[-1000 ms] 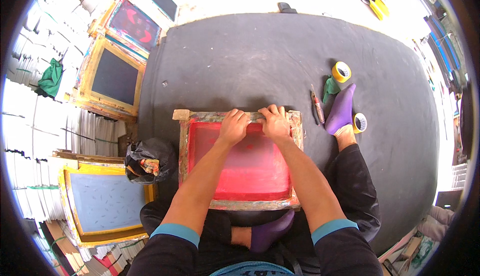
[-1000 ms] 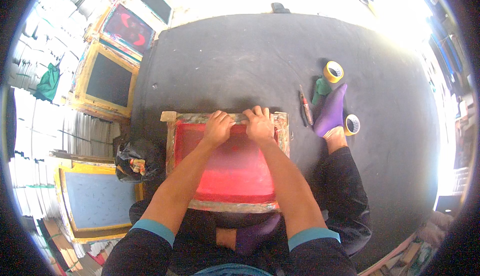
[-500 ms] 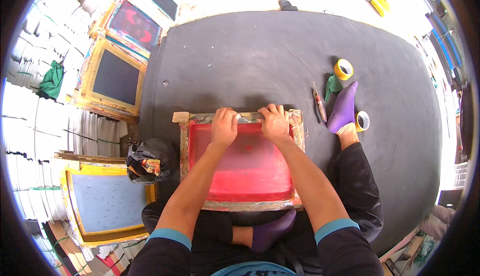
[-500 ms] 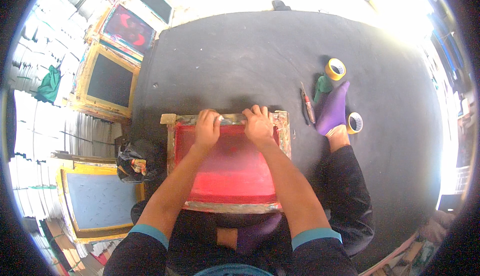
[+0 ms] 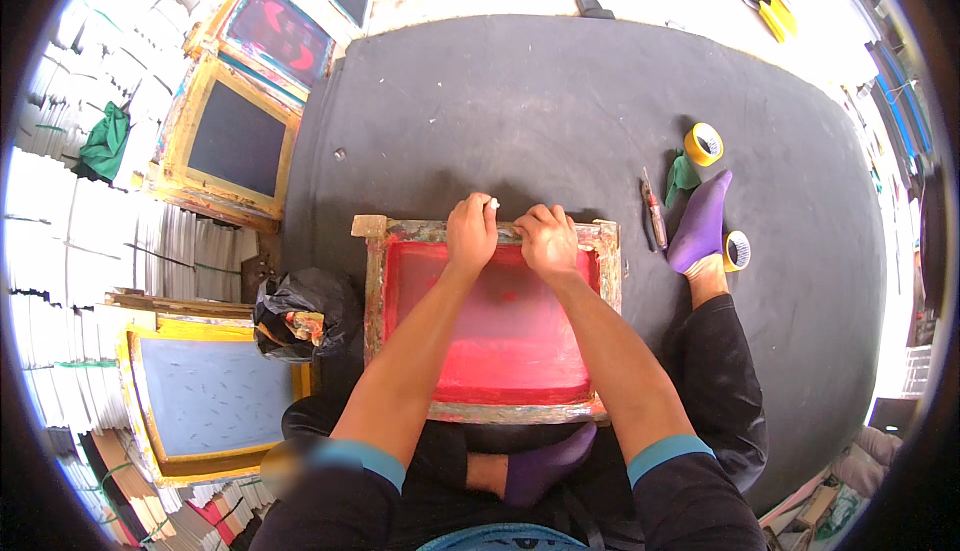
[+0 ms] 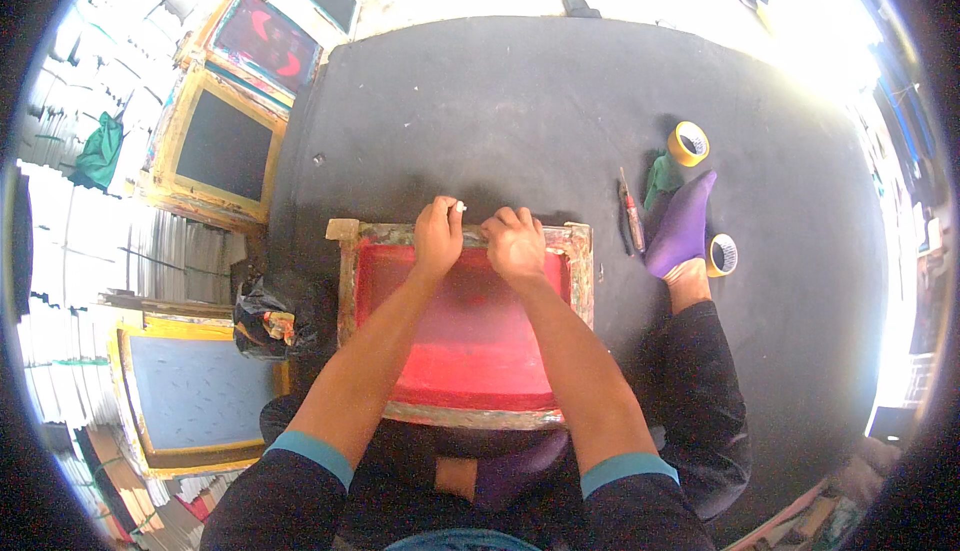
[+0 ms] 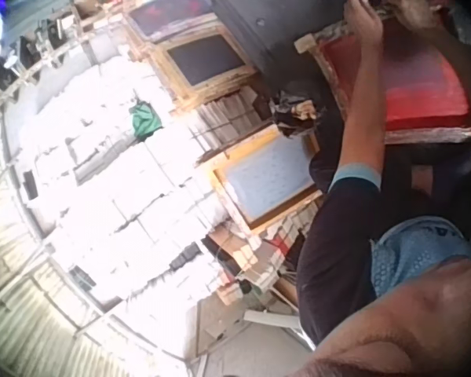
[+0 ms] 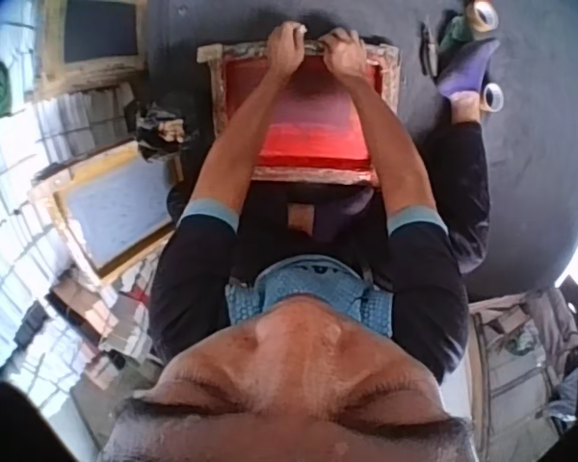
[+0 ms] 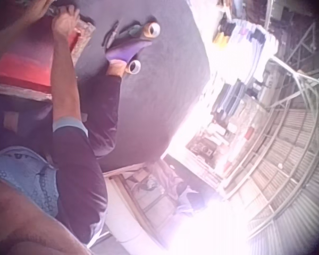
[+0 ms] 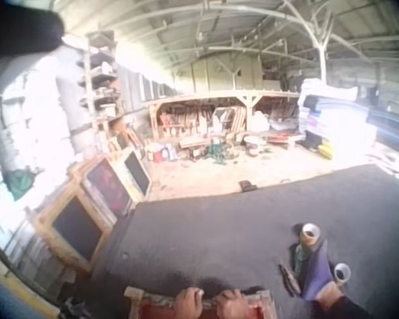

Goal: The person sits on the floor and scrapes dried red ink from a screen printing frame using a metal scraper. They wipe the frame with a cloth and discard the removed material into a nearby bag.

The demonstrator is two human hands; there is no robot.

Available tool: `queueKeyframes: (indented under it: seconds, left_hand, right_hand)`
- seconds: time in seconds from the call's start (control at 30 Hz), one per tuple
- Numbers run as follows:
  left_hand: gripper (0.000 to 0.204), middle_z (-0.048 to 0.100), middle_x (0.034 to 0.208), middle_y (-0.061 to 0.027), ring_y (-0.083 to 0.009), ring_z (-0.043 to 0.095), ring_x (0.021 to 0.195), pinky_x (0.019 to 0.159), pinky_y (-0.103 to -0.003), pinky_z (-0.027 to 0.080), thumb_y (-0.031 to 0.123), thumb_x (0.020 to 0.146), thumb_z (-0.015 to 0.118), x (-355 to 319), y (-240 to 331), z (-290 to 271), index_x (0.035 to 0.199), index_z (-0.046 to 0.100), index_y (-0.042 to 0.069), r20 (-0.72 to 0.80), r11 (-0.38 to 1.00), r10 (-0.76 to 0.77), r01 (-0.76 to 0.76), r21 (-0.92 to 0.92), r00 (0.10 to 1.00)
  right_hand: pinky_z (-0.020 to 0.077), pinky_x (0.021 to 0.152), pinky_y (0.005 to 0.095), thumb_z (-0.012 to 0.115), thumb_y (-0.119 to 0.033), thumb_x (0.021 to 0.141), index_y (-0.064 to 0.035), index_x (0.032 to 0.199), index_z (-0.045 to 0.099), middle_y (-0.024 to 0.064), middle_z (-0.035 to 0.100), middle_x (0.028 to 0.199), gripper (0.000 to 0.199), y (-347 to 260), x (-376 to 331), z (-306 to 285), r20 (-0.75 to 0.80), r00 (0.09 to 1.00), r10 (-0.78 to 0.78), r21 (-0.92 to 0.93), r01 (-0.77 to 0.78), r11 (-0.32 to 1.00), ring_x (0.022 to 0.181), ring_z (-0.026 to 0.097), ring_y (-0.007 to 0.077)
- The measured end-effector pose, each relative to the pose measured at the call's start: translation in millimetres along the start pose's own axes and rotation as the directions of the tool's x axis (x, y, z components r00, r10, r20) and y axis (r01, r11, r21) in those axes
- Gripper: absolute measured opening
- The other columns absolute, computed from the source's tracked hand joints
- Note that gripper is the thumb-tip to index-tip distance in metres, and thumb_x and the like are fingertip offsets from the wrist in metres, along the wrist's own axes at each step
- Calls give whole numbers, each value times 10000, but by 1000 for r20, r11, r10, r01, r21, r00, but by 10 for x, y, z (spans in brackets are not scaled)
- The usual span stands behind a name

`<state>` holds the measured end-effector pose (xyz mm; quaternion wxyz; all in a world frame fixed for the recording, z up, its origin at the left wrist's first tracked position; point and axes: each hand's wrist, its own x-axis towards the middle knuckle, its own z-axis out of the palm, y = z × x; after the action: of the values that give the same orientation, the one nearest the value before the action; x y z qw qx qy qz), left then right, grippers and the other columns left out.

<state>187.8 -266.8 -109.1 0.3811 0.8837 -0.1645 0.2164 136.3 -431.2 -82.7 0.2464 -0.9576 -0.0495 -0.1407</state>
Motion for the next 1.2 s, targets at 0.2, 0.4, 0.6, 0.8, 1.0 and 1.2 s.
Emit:
queueKeyframes:
  seconds: [0.2, 0.4, 0.6, 0.8, 1.0, 1.2]
  left_hand:
    - [151, 698, 920, -160, -390, 667, 890, 786, -524, 519, 223, 1022, 606, 37, 47, 79, 1043, 620, 74, 46, 960, -235, 224, 169, 971]
    - [149, 705, 935, -157, -386, 675, 903, 796, -532, 525, 235, 1028, 601, 68, 136, 71, 1046, 623, 88, 70, 931, -316, 296, 213, 946]
    - [169, 702, 912, -183, -417, 674, 875, 768, -541, 512, 240, 1027, 606, 57, 103, 84, 1044, 621, 73, 28, 934, -294, 281, 220, 955]
    - [160, 703, 916, -182, -410, 674, 892, 785, -536, 513, 229, 1020, 613, 86, 110, 94, 1043, 629, 72, 54, 936, -289, 271, 223, 956]
    - [161, 704, 932, -184, -418, 673, 899, 789, -536, 514, 223, 1014, 615, 76, 138, 75, 1052, 624, 66, 66, 927, -316, 293, 233, 947]
    - [144, 704, 929, -181, -415, 675, 897, 781, -536, 515, 213, 1004, 626, 72, 106, 90, 1035, 617, 73, 53, 930, -298, 278, 239, 953]
  right_hand:
    - [509, 882, 454, 667, -172, 866, -116, 934, 665, 52, 621, 1009, 88, 47, 74, 53, 21, 993, -117, -78, 118, 990, 1031, 596, 279]
    - [507, 896, 446, 677, -157, 881, -104, 968, 648, 78, 611, 1029, 106, 114, 56, 54, 31, 993, -113, 26, 112, 993, 1038, 597, 286]
    - [475, 950, 455, 744, -265, 860, -120, 1079, 689, 61, 624, 1059, 269, 13, -154, -57, -122, 958, -260, -19, 260, 966, 1036, 589, 279]
    - [469, 943, 442, 747, -214, 819, -142, 1077, 729, 13, 640, 1057, 268, 69, -219, 0, -49, 949, -311, -160, 300, 940, 1015, 586, 254]
    - [465, 919, 439, 718, -176, 821, -156, 977, 748, 0, 630, 996, 160, 26, -200, -3, -96, 968, -230, -47, 226, 973, 997, 582, 251]
    - [450, 890, 467, 697, -188, 875, -134, 919, 692, 44, 626, 953, 70, -30, -167, 90, -119, 983, -140, -111, 127, 986, 977, 591, 282]
